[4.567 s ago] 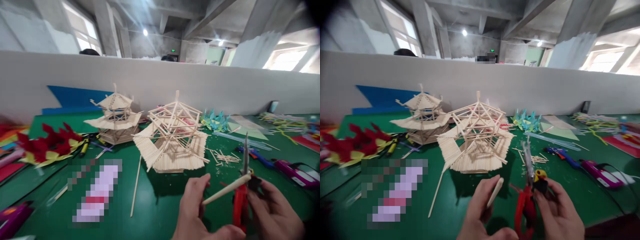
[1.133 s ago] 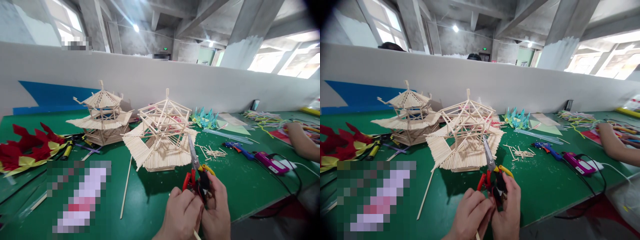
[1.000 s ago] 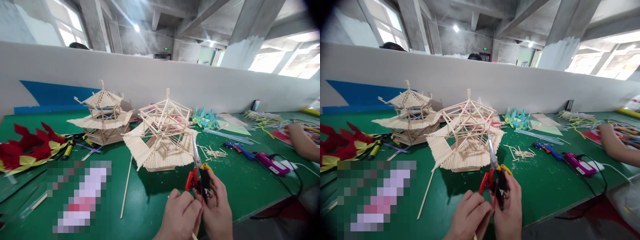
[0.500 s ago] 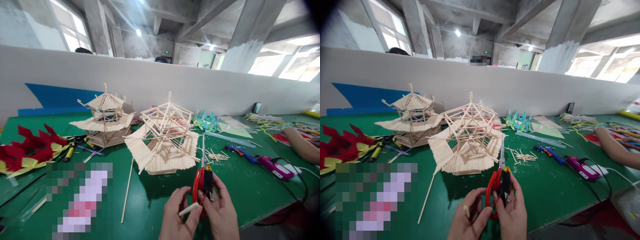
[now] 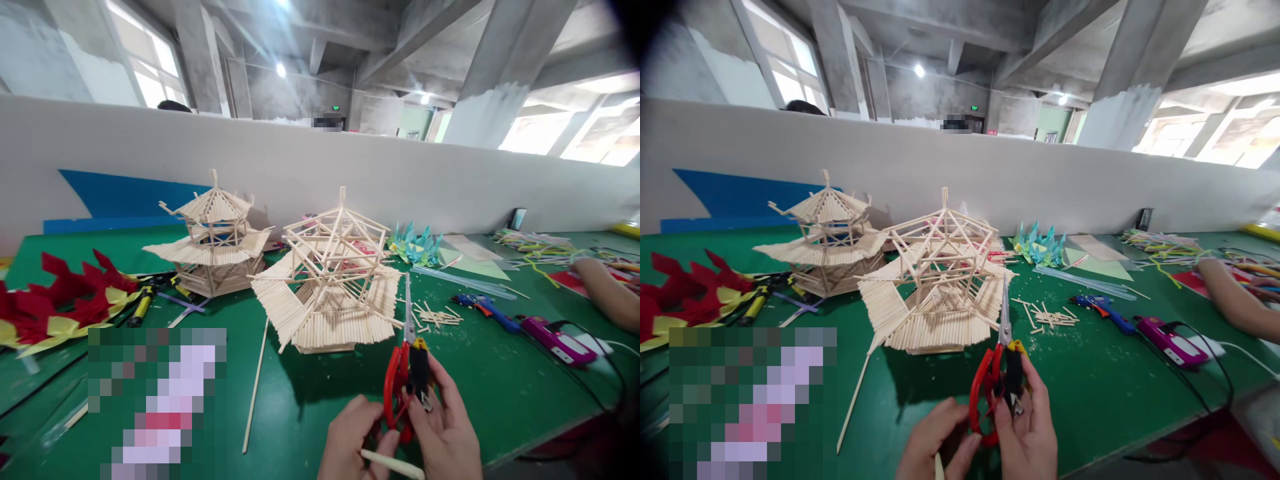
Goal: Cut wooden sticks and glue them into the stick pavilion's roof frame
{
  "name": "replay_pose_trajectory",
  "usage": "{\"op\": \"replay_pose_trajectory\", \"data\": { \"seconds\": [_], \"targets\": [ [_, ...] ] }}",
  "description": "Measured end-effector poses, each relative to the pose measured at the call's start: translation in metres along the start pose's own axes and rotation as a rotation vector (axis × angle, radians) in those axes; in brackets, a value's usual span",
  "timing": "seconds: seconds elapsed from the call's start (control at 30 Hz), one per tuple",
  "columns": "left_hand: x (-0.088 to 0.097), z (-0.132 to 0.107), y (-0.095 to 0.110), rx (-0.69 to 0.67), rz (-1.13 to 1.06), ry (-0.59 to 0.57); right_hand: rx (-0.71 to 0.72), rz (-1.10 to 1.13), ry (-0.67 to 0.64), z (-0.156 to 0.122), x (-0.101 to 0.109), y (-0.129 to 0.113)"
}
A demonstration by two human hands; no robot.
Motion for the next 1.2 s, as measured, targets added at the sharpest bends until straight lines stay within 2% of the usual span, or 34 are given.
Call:
{"op": "replay_pose_trajectory", "data": {
  "seconds": [0.2,0.37,0.5,0.6,0.73,0.93,1.2],
  "targets": [
    [0.018,0.011,0.012,-0.033,0.014,0.06,-0.014,-0.012,-0.003,-0.002,0.007,0.01],
    [0.028,0.033,0.023,0.067,-0.057,0.097,0.059,-0.088,-0.042,-0.014,0.005,0.011],
    [0.024,0.042,0.009,0.228,-0.135,0.107,0.108,-0.055,0.006,-0.023,0.0,0.004],
    [0.016,0.042,-0.004,0.321,-0.227,0.053,0.041,-0.019,-0.034,-0.022,-0.001,0.006],
    [0.016,0.035,-0.01,0.356,-0.312,0.025,-0.038,0.004,-0.088,-0.017,0.002,0.01],
    [0.019,0.025,-0.005,0.345,-0.431,-0.002,-0.025,0.048,-0.063,-0.014,-0.001,0.011],
    [0.003,0.026,-0.021,0.534,-0.622,-0.075,-0.011,0.054,-0.072,-0.014,-0.004,0.012]
  ]
}}
Point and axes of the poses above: each hand's wrist, its own z-axis towards the middle knuckle, its own x-axis out of the back of the hand, y = z × x, the point moved 7 cm from there along z, towards the middle knuckle, and after that the axes turned 3 degrees about -z, right-handed, at the moved point
